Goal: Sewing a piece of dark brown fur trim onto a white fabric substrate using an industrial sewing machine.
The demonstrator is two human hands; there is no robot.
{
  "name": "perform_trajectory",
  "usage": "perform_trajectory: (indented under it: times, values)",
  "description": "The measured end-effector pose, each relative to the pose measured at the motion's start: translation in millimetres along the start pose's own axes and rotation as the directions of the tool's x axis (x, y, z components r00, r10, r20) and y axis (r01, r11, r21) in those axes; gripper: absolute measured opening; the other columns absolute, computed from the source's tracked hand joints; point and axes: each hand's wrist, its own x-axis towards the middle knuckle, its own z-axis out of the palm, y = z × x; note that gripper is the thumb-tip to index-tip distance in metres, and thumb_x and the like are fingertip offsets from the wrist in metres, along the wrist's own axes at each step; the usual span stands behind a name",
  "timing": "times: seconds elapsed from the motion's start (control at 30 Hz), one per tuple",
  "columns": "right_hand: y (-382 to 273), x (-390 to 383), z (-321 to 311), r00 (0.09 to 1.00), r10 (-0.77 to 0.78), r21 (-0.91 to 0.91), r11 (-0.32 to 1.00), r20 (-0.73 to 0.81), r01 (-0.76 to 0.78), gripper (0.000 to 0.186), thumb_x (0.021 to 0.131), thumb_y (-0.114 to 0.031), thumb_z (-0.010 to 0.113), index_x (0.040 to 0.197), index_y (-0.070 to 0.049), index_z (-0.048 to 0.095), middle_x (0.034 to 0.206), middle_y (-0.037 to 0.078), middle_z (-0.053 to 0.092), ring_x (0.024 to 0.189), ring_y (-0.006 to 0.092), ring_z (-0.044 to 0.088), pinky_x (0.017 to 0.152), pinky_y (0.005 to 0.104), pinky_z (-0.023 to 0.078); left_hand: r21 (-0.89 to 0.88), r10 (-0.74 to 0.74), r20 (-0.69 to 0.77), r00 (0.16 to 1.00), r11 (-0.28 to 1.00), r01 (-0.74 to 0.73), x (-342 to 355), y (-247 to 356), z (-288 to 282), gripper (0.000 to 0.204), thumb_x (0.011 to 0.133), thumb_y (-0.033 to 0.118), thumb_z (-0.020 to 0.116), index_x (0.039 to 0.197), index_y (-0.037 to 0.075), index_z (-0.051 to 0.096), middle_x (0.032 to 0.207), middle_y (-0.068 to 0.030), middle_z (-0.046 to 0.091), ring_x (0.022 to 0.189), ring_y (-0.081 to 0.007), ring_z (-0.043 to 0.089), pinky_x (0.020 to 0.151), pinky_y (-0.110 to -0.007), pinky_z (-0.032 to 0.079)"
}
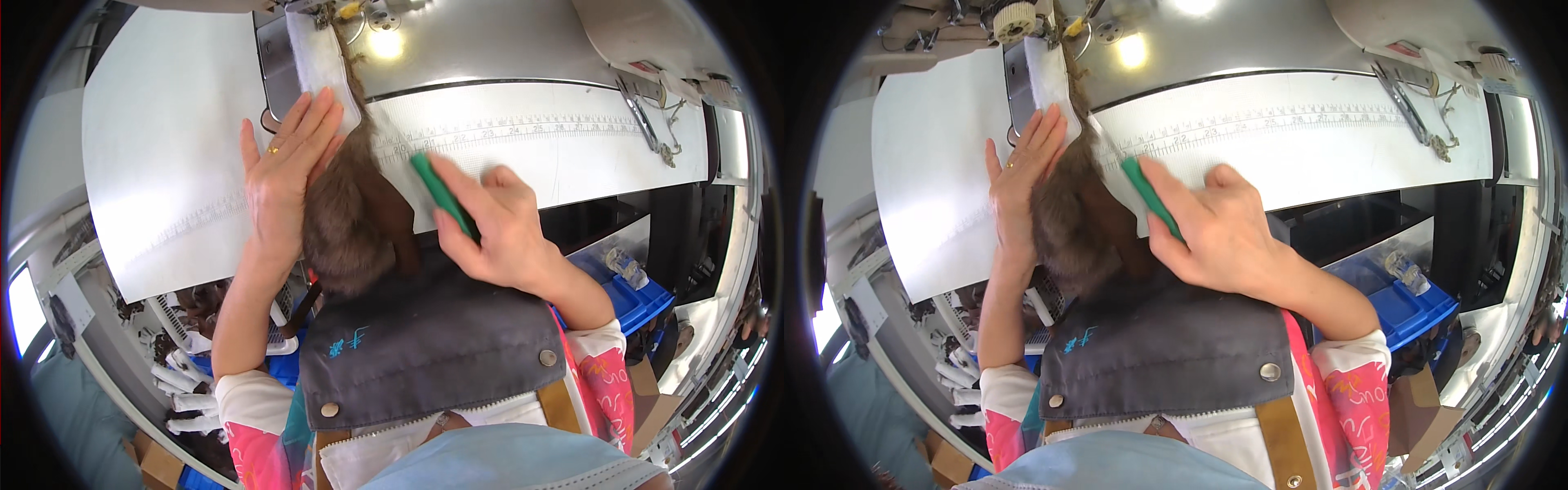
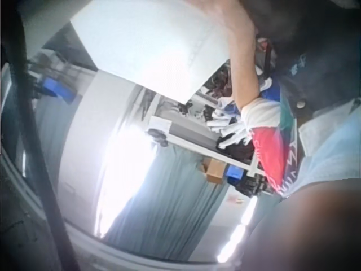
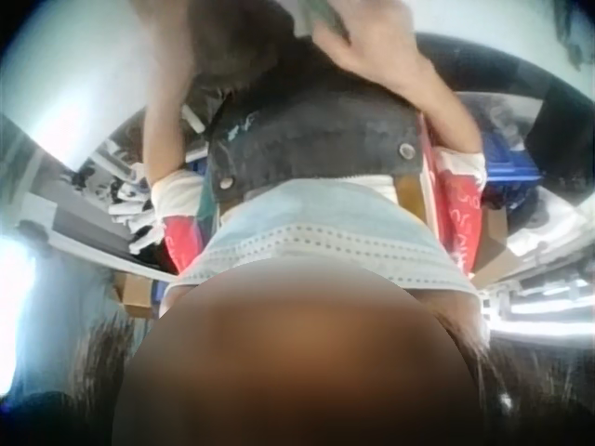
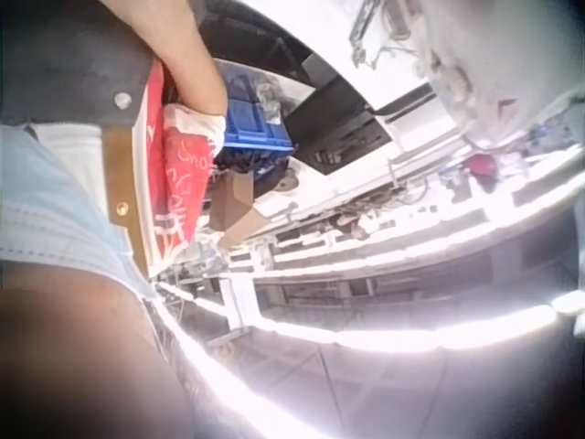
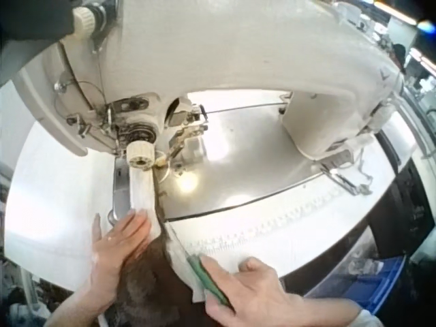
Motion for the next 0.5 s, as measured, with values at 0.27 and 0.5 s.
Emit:
perform_trajectory:
  times: [0.27, 0.5]
  values:
    - [-7.3, 44.4, 26.8, 0.996, 0.087, -0.212, 0.973, -0.004, -0.086, 0.043, 0.078, -0.013, 0.060, 0.118, -0.001, 0.052, 0.050, 0.005, 0.051, 0.042, 0.0249, 0.045, 0.051, 0.0320, 0.034, -0.099, -0.024, -0.002, 1.000, 0.995, 0.023, 3.6, 4.6, -1.6, 0.037, 0.078, 0.000, 0.065, 0.112, 0.015, 0.064, 0.121, 0.0003, 0.060, 0.118, -0.0183, 0.053, 0.109, -0.047, 0.017]
    - [-12.8, 25.2, 12.6, 0.978, -0.090, -0.227, 0.965, 0.186, 0.132, 0.048, 0.072, -0.012, 0.062, 0.116, 0.003, 0.053, 0.048, 0.004, 0.050, 0.040, 0.0211, 0.046, 0.052, 0.0310, 0.035, -0.114, 0.002, 0.089, 0.996, 0.993, 0.008, 4.2, -2.0, -9.1, 0.039, 0.076, 0.000, 0.064, 0.110, 0.018, 0.065, 0.122, -0.0006, 0.059, 0.117, -0.0208, 0.053, 0.108, -0.048, 0.017]
